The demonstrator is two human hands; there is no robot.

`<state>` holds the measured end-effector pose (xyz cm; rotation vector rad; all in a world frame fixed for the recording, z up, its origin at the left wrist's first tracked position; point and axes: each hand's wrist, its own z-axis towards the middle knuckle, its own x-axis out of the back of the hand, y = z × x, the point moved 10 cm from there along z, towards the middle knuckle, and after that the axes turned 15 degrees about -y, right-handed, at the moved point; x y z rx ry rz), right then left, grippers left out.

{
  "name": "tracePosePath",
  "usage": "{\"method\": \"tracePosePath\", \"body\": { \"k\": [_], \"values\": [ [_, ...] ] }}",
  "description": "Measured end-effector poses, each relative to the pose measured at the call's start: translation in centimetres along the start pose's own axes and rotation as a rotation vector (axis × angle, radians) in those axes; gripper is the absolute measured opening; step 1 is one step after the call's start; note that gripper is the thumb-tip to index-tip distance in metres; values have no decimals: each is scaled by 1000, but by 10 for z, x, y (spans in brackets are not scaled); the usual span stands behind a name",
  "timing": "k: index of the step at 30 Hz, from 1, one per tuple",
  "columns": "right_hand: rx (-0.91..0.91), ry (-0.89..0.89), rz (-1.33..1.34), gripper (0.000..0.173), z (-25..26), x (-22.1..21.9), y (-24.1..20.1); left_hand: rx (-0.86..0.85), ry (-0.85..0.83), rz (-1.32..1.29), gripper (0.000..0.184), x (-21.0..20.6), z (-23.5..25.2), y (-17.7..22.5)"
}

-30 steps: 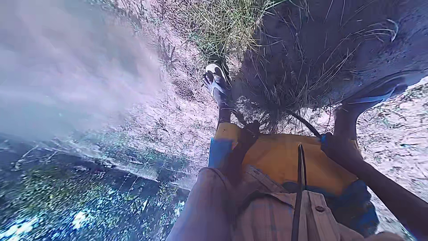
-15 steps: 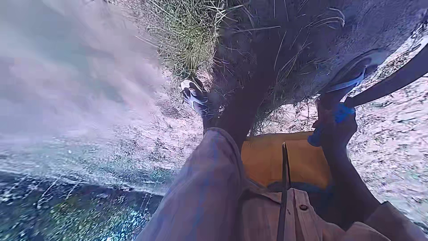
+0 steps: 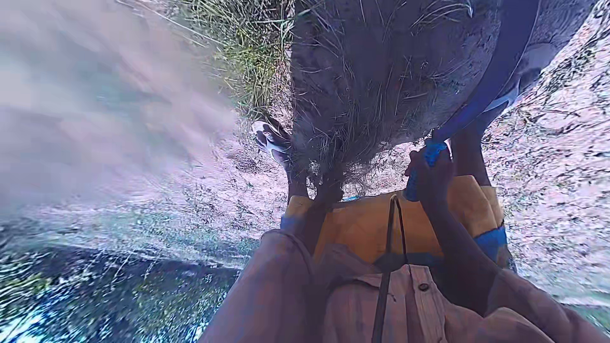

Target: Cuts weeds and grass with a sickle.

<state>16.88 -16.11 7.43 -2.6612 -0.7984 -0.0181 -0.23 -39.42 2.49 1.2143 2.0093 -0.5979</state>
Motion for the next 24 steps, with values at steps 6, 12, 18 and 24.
{"method": "tracePosePath", "body": {
  "k": [6,12,18,24],
  "values": [
    [112,110,171,17,4,38,-18,-279,621,-165,43,152,-136,68],
    [93,189,277,17,9,63,-15,-458,1096,-184,65,209,-183,223],
    [47,182,294,18,6,81,-23,-211,1062,-227,69,214,-108,218],
    [86,144,304,23,5,78,-31,-99,885,-240,52,216,-106,170]
  ]
}}
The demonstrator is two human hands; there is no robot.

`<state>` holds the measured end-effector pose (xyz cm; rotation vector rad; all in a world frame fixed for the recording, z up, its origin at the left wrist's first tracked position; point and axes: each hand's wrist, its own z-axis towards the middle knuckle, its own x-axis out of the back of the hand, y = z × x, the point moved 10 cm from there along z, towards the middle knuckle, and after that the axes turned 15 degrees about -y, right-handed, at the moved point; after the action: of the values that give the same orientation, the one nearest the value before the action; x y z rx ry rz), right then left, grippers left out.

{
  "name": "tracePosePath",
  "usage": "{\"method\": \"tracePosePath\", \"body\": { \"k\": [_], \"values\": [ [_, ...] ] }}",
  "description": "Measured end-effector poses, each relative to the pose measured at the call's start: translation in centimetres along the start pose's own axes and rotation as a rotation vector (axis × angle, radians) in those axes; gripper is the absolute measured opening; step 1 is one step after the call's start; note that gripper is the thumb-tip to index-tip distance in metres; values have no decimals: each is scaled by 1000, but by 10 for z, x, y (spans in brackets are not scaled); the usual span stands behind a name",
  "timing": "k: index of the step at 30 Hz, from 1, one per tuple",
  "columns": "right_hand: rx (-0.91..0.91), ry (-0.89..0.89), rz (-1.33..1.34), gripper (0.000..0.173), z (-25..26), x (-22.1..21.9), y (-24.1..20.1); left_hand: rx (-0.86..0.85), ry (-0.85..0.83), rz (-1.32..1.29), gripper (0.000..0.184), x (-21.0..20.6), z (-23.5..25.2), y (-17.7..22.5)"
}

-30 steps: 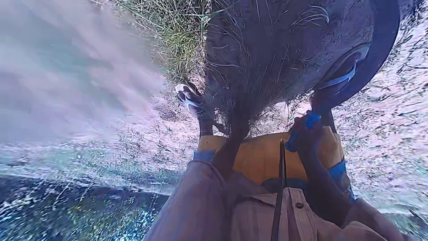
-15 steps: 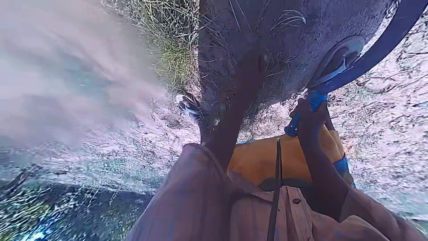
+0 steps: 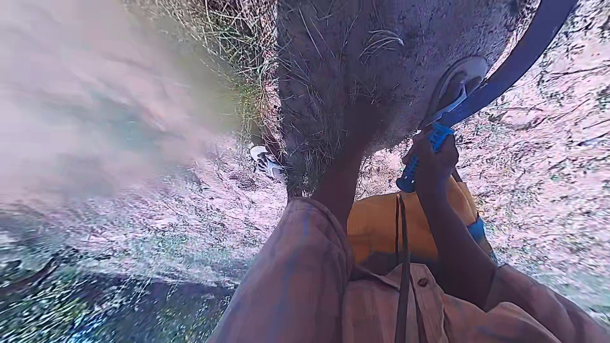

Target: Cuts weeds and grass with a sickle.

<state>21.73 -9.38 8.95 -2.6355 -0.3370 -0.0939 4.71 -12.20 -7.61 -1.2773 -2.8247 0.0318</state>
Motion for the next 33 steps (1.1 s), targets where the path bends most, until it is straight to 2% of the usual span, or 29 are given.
{"method": "tracePosePath", "body": {
  "k": [3,6,8,10,12,14,16,18,21,23,25,28,29,31,33],
  "values": [
    [-22,-15,-12,21,0,-4,3,-122,63,-16,62,26,-37,28],
    [-51,0,-19,23,1,-5,6,-430,250,88,49,56,-63,75],
    [-66,-3,-23,25,1,-5,10,-588,374,201,46,63,-49,99],
    [-70,-3,-17,23,2,-5,13,-518,398,330,58,67,-6,104],
    [-65,-6,5,21,3,-5,13,-391,243,293,60,75,13,98],
    [-69,-3,36,23,5,-5,12,-320,117,229,50,77,5,84],
    [-77,1,63,19,5,-5,8,-286,32,234,48,52,-5,52],
    [-82,-14,90,17,5,-9,3,-209,-105,336,56,2,-19,3],
    [-90,-29,81,14,5,-13,2,-42,-511,396,48,-85,-62,-72],
    [-95,-40,65,15,5,-15,6,-30,-556,325,42,-109,-74,-106],
    [-99,-38,53,14,6,-16,9,-60,-353,197,37,-72,-80,-99],
    [-107,-37,18,18,5,-19,13,-210,162,31,34,27,-80,-62],
    [-106,-43,-1,19,4,-20,14,-264,273,4,35,52,-74,-51],
    [-109,-55,-51,19,5,-23,12,-252,287,-21,56,79,-47,-37],
    [-120,-51,-73,23,5,-24,12,-96,194,-68,67,84,-10,-48]
  ]
}}
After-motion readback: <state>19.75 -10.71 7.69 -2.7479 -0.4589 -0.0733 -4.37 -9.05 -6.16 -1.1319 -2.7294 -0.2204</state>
